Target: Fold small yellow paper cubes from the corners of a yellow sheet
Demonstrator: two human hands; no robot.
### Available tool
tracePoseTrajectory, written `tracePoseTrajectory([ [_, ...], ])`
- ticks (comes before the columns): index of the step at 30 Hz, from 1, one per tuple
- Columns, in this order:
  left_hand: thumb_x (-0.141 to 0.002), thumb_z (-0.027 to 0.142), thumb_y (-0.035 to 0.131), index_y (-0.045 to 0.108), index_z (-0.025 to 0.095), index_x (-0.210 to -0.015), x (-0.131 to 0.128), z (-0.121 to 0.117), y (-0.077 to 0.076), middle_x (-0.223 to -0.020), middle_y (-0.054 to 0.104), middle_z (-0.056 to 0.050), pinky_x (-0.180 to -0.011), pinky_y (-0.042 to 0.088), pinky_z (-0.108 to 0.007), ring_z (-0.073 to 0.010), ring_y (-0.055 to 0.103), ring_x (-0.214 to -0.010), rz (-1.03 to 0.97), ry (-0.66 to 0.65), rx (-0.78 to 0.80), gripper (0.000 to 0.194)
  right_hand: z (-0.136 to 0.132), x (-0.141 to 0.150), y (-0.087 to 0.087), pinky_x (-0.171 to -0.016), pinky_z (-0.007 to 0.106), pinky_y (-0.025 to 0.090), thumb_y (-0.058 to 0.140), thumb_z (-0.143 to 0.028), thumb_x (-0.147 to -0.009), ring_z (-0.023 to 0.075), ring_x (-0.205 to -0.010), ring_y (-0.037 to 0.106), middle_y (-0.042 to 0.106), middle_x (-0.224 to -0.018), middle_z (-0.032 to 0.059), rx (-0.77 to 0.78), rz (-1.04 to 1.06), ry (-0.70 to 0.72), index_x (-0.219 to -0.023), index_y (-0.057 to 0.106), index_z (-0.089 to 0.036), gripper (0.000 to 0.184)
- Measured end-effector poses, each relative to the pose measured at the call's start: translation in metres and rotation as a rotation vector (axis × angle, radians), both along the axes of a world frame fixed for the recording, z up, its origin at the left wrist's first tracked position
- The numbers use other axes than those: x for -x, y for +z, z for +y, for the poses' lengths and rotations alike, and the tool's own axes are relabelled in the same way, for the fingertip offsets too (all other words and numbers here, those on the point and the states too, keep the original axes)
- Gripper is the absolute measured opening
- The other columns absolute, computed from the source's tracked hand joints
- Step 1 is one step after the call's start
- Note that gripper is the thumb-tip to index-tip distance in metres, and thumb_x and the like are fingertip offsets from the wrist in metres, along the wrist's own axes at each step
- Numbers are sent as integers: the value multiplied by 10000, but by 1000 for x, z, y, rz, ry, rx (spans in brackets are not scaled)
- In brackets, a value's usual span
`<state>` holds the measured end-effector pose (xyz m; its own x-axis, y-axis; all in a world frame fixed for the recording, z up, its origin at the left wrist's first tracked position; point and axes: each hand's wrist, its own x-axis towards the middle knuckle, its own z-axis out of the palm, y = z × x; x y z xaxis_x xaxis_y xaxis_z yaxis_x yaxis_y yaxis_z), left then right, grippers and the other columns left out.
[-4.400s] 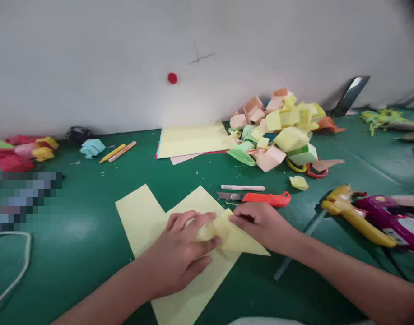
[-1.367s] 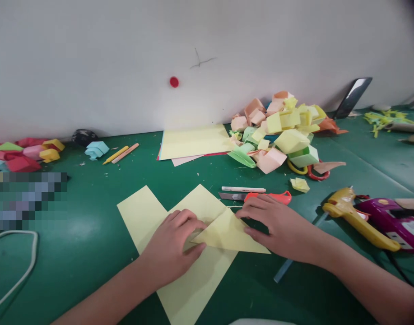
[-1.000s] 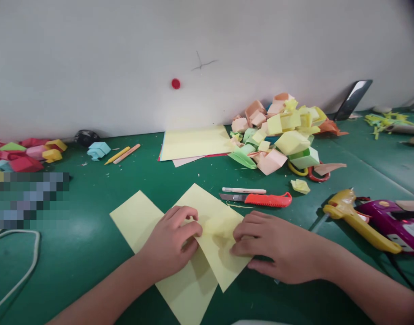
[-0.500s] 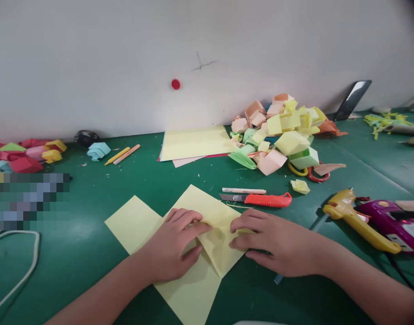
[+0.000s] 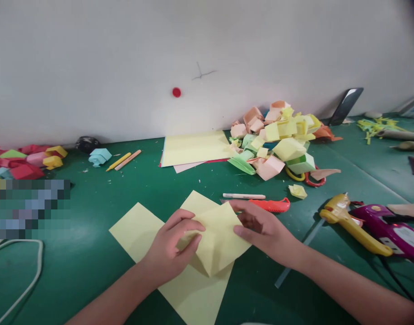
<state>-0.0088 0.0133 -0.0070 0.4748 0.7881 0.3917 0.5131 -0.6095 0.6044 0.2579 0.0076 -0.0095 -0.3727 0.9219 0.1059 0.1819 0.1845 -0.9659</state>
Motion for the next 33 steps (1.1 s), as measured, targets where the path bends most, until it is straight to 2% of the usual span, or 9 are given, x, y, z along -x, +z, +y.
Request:
tracePoseTrajectory([
  [4, -927, 97, 563, 644, 235, -1010, -3, 1, 1, -1043, 572, -42, -828, 544, -272, -156, 615, -978, -53, -7, -128, 180, -1, 5, 8, -747, 335, 584, 552, -353, -982, 222, -867, 677, 725, -952, 60, -71, -144, 63, -1073, 710, -193, 242],
  [7, -928, 69, 557, 613, 226, -1166, -1, 1, 2, -1083, 602, -70, -868, 553, -299, -174, 624, -1016, -41, -13, -261, 290, 1, 9, 15, -751, 334, 596, 580, -308, -959, 233, -907, 702, 754, -970, 52, -140, -175, 65, -1062, 726, -203, 207],
  [12, -913, 5, 534, 292, 294, -1539, 3, -2, 1, -1193, 633, -95, -905, 563, -331, -194, 629, -1113, -26, -132, -447, 731, 17, 15, 25, -940, 366, 567, 511, -85, -896, 188, -1031, 708, 764, -1105, 32, -389, -114, 145, -1154, 700, -247, 359],
  [16, -975, 296, 574, 206, 316, -1573, 3, 0, 3, -1230, 637, -98, -859, 580, -344, -213, 645, -1083, -141, -132, -296, 702, 22, 22, 28, -1020, 436, 509, 512, -79, -884, 231, -1190, 629, 718, -1241, 90, -868, -121, 163, -1164, 686, -201, 352],
  [19, -951, 537, 571, 384, 285, -1502, 6, 8, 4, -1258, 642, -105, -864, 561, -348, -241, 635, -1113, -47, -93, -213, 634, 23, 25, 19, -1040, 462, 482, 528, -148, -943, 251, -1266, 574, 722, -1238, 80, -1048, -201, 131, -1141, 694, -212, 266],
  [22, -974, 600, 480, 547, 228, -1373, 11, 19, 2, -1233, 674, -98, -946, 492, -387, -258, 621, -1146, 120, -172, -315, 549, 27, 24, 5, -1063, 469, 464, 494, -119, -945, 239, -1281, 565, 734, -1216, 49, -1046, -271, 162, -1132, 701, -226, 298],
  [26, -1043, 290, 426, 588, 151, -1326, 15, 25, 3, -1245, 693, -91, -987, 424, -389, -252, 588, -1206, 286, -188, -433, 355, 29, 21, 0, -1113, 468, 427, 534, -89, -924, 225, -1300, 544, 719, -1247, 40, -1022, -362, 242, -1136, 717, -217, 308],
  [29, -1021, 116, 432, 633, 160, -1260, 12, 25, 5, -1194, 722, -53, -1011, 401, -362, -214, 590, -1192, 270, -146, -479, 316, 27, 21, 5, -1124, 440, 424, 613, -152, -943, 217, -1288, 553, 705, -1278, 29, -1025, -401, 257, -1180, 709, -231, 268],
  [33, -1030, 136, 432, 679, 192, -1176, 4, 28, 7, -1145, 737, -24, -987, 411, -331, -188, 609, -1127, 238, -145, -414, 291, 26, 20, 10, -1111, 415, 445, 564, -183, -981, 201, -1235, 599, 726, -1237, 29, -958, -342, 244, -1159, 713, -219, 235],
])
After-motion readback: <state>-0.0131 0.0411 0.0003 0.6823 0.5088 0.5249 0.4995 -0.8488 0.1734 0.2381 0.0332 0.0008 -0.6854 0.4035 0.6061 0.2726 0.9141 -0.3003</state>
